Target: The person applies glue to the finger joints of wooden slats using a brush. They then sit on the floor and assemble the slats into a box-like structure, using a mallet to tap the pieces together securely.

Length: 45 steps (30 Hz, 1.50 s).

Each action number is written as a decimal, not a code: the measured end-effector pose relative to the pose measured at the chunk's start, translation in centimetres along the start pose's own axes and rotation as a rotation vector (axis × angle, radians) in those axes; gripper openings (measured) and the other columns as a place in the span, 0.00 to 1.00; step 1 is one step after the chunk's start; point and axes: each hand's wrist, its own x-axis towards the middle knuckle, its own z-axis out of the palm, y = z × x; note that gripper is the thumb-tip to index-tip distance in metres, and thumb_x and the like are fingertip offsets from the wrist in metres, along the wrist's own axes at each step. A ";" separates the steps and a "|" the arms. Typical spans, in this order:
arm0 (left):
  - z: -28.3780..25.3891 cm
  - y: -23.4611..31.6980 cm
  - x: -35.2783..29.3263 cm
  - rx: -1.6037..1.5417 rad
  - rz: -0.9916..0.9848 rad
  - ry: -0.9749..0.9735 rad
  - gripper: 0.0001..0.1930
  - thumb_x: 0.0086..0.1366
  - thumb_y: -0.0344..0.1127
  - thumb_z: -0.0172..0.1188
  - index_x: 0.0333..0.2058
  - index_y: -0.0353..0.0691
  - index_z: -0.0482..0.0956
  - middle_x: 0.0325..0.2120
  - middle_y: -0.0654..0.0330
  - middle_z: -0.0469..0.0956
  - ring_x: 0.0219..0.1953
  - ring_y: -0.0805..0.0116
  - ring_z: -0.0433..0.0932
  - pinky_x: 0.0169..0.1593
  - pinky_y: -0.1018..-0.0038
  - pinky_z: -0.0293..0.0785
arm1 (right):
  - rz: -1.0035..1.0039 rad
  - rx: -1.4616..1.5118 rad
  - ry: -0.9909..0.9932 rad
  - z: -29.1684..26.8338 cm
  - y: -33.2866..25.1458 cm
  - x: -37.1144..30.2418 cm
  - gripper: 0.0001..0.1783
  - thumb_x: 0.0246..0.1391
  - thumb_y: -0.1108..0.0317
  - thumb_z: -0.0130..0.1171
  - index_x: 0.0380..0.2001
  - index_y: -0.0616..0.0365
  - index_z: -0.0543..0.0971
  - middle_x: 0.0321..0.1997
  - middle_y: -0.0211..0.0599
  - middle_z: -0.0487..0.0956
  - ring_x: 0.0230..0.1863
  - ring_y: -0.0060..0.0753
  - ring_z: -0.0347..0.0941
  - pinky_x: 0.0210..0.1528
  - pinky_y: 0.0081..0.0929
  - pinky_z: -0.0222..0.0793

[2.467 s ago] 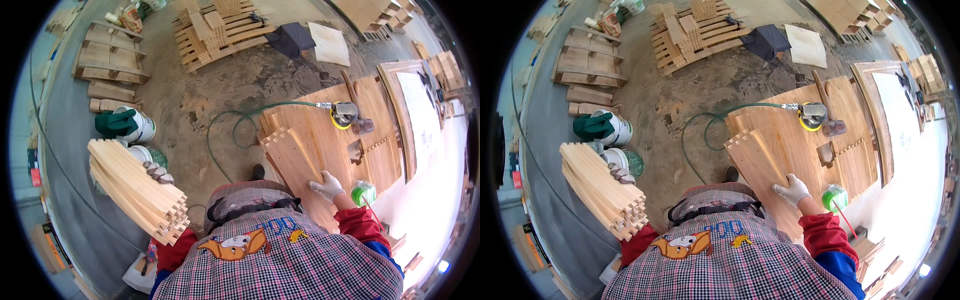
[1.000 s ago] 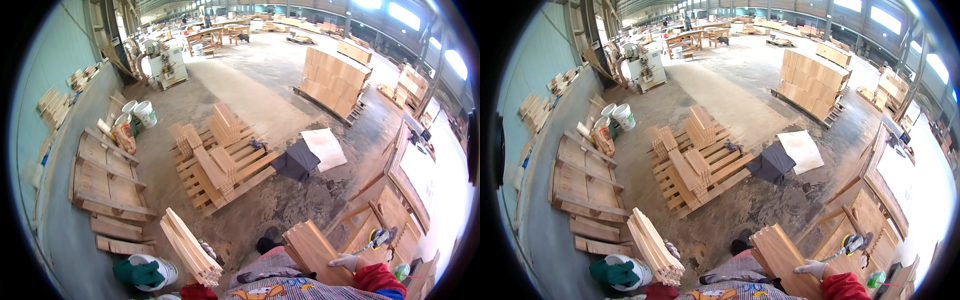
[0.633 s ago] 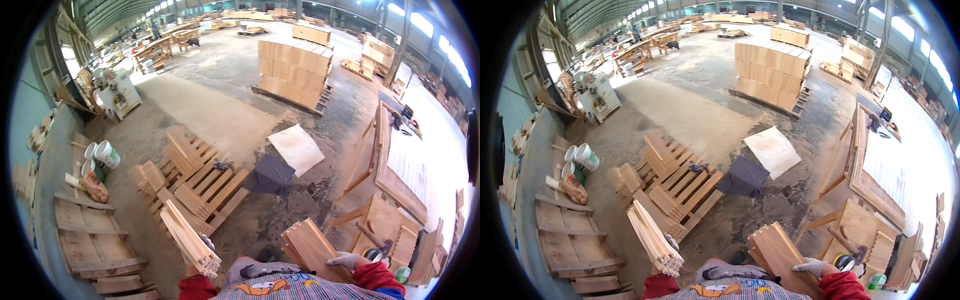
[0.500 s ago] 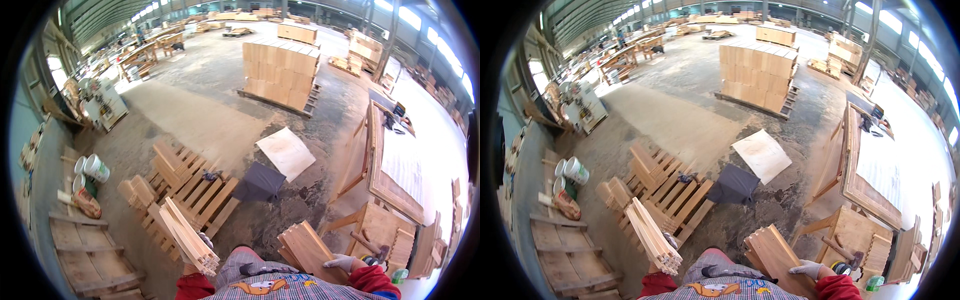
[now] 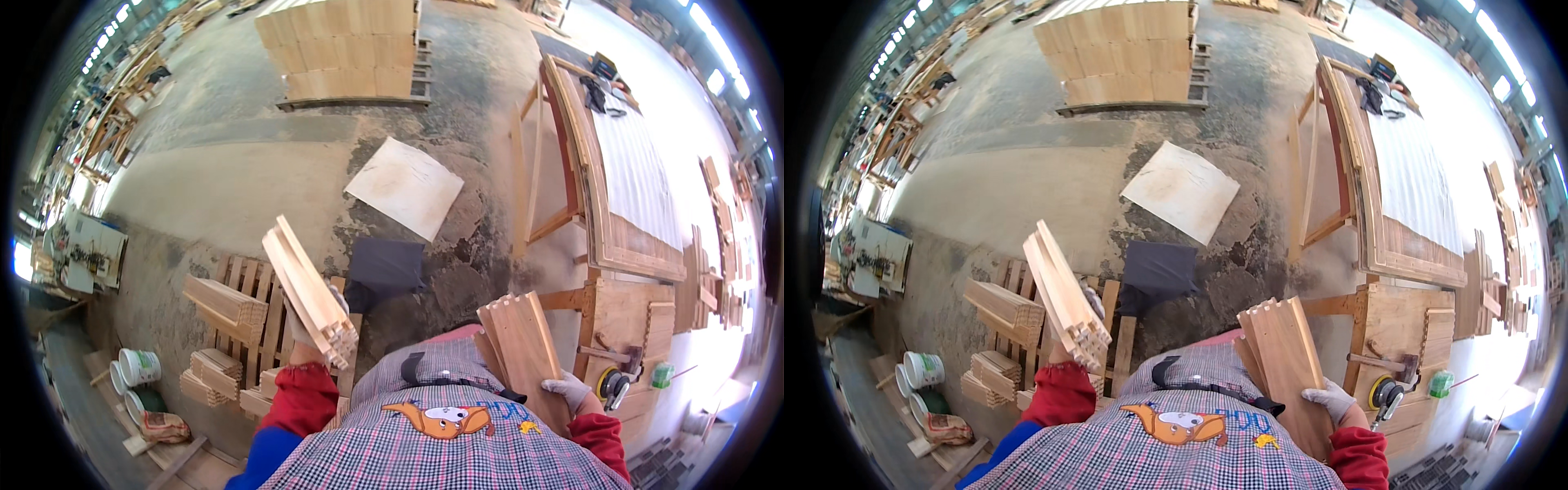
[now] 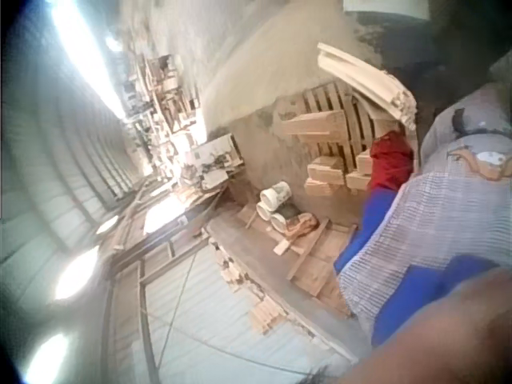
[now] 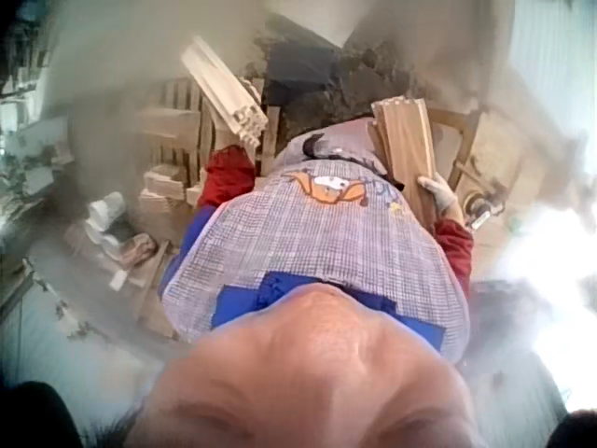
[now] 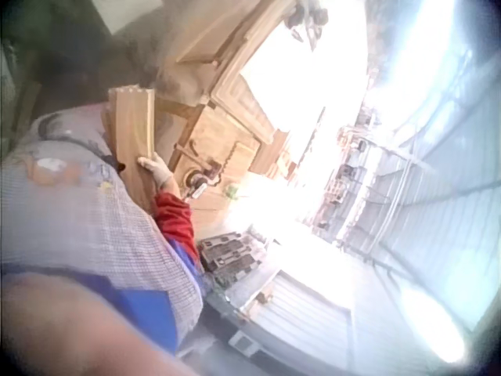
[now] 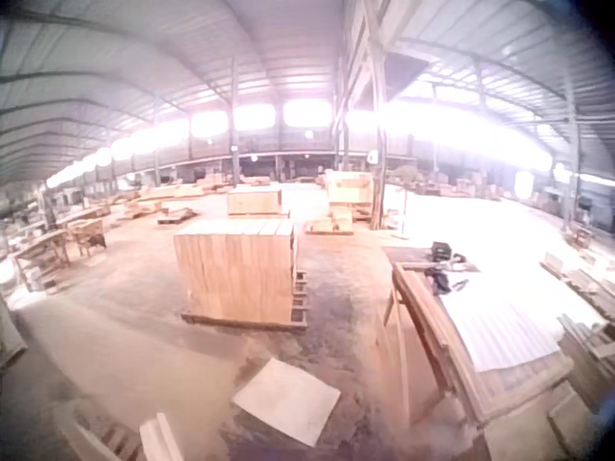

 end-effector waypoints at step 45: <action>5.4 1.2 56.6 0.327 -0.506 0.177 0.37 0.55 0.65 0.53 0.50 0.37 0.66 0.41 0.52 0.71 0.43 0.57 0.73 0.48 0.60 0.73 | 0.029 -0.535 0.489 -2.9 -26.2 57.6 0.38 0.38 0.52 0.68 0.48 0.61 0.66 0.41 0.53 0.76 0.44 0.48 0.74 0.46 0.34 0.68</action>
